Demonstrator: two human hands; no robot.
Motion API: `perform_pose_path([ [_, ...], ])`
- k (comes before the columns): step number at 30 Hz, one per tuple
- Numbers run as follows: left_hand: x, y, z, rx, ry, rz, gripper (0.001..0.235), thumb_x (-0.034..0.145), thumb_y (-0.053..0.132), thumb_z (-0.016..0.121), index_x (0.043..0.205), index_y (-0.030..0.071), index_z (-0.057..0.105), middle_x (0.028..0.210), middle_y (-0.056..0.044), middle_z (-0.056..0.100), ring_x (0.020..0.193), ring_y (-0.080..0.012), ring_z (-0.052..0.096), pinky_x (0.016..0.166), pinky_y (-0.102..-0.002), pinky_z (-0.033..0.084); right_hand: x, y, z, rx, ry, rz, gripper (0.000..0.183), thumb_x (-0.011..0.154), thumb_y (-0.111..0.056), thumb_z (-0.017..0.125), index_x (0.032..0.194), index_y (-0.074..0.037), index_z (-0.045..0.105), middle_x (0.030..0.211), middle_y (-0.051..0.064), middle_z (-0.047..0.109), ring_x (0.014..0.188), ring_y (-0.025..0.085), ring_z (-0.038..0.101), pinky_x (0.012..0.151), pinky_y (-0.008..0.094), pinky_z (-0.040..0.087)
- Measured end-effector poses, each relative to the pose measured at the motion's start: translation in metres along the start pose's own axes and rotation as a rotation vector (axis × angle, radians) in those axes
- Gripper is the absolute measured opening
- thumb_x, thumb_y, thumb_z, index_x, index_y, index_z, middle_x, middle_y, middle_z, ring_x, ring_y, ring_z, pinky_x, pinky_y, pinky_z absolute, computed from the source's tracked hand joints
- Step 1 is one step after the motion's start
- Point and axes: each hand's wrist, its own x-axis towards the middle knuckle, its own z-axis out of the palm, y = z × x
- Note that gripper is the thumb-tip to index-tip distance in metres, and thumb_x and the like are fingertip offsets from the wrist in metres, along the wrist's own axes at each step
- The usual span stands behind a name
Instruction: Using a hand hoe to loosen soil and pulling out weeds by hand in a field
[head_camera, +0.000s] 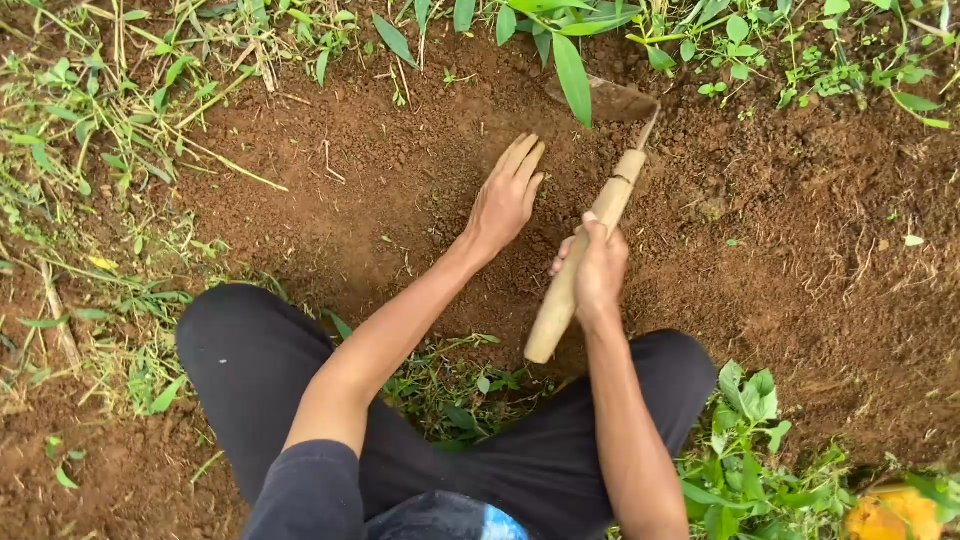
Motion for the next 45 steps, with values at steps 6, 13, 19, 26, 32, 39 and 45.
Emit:
perform_pose_path([
  [6, -0.112, -0.012, 0.024, 0.190, 0.041, 0.200, 0.048, 0.105, 0.006, 0.053, 0.152, 0.002, 0.046, 0.158, -0.018, 0.042, 0.148, -0.0327, 0.039, 0.120, -0.040, 0.037, 0.002, 0.009, 0.023, 0.083, -0.085, 0.038, 0.029, 0.107, -0.037, 0.046, 0.103, -0.009, 0.050, 0.064, 0.001, 0.057, 0.046, 0.012, 0.059, 0.042, 0.026, 0.056],
  [13, -0.205, -0.001, -0.030, 0.571, -0.457, 0.533, 0.054, 0.108, 0.026, 0.037, 0.154, -0.002, 0.035, 0.164, -0.023, 0.030, 0.152, -0.0391, 0.026, 0.124, -0.044, 0.030, -0.009, -0.009, 0.016, 0.173, -0.154, 0.127, 0.026, 0.103, -0.037, 0.049, 0.100, -0.011, 0.048, 0.060, 0.001, 0.056, 0.043, 0.012, 0.058, 0.041, 0.027, 0.057],
  [19, -0.258, 0.012, -0.029, 0.565, -1.262, 0.663, 0.054, 0.106, 0.025, 0.030, 0.153, -0.001, 0.036, 0.163, -0.024, 0.030, 0.152, -0.0393, 0.025, 0.124, -0.052, 0.022, -0.008, -0.020, 0.015, 0.245, -0.158, 0.147, 0.029, 0.099, -0.038, 0.053, 0.097, -0.010, 0.048, 0.060, 0.003, 0.056, 0.043, 0.014, 0.058, 0.041, 0.030, 0.057],
  [26, -0.244, -0.046, 0.019, 0.427, -0.926, 0.872, 0.035, 0.094, 0.052, 0.046, 0.100, 0.023, 0.066, 0.128, -0.006, 0.057, 0.118, -0.0246, 0.052, 0.098, -0.039, 0.043, -0.001, -0.024, 0.026, 0.223, -0.142, 0.151, 0.025, 0.100, -0.036, 0.054, 0.097, -0.011, 0.049, 0.059, 0.001, 0.055, 0.043, 0.012, 0.058, 0.041, 0.029, 0.057],
  [32, -0.135, -0.060, -0.006, 0.391, -0.326, 0.832, 0.016, 0.083, 0.029, 0.054, 0.076, 0.017, 0.061, 0.093, -0.002, 0.051, 0.081, -0.0193, 0.050, 0.074, -0.035, 0.044, 0.004, -0.016, 0.022, 0.111, -0.231, 0.077, 0.023, 0.099, -0.031, 0.057, 0.094, -0.010, 0.049, 0.057, 0.003, 0.053, 0.043, 0.014, 0.056, 0.041, 0.030, 0.055],
  [39, -0.035, -0.027, -0.075, 0.487, -0.038, 0.345, 0.019, 0.099, 0.027, 0.049, 0.088, 0.017, 0.062, 0.079, 0.002, 0.048, 0.071, -0.0145, 0.052, 0.068, -0.029, 0.045, 0.000, -0.013, 0.020, 0.024, -0.326, -0.064, 0.018, 0.099, -0.025, 0.061, 0.098, -0.010, 0.052, 0.058, 0.005, 0.059, 0.044, 0.014, 0.061, 0.043, 0.030, 0.058],
  [45, -0.014, -0.044, -0.108, 0.362, 0.075, 0.078, 0.010, 0.093, 0.017, 0.056, 0.085, 0.013, 0.062, 0.078, -0.001, 0.051, 0.072, -0.0182, 0.054, 0.071, -0.034, 0.046, -0.020, -0.021, 0.036, 0.056, -0.285, -0.064, 0.020, 0.099, -0.025, 0.060, 0.100, -0.008, 0.050, 0.058, 0.006, 0.058, 0.045, 0.016, 0.061, 0.046, 0.031, 0.057],
])
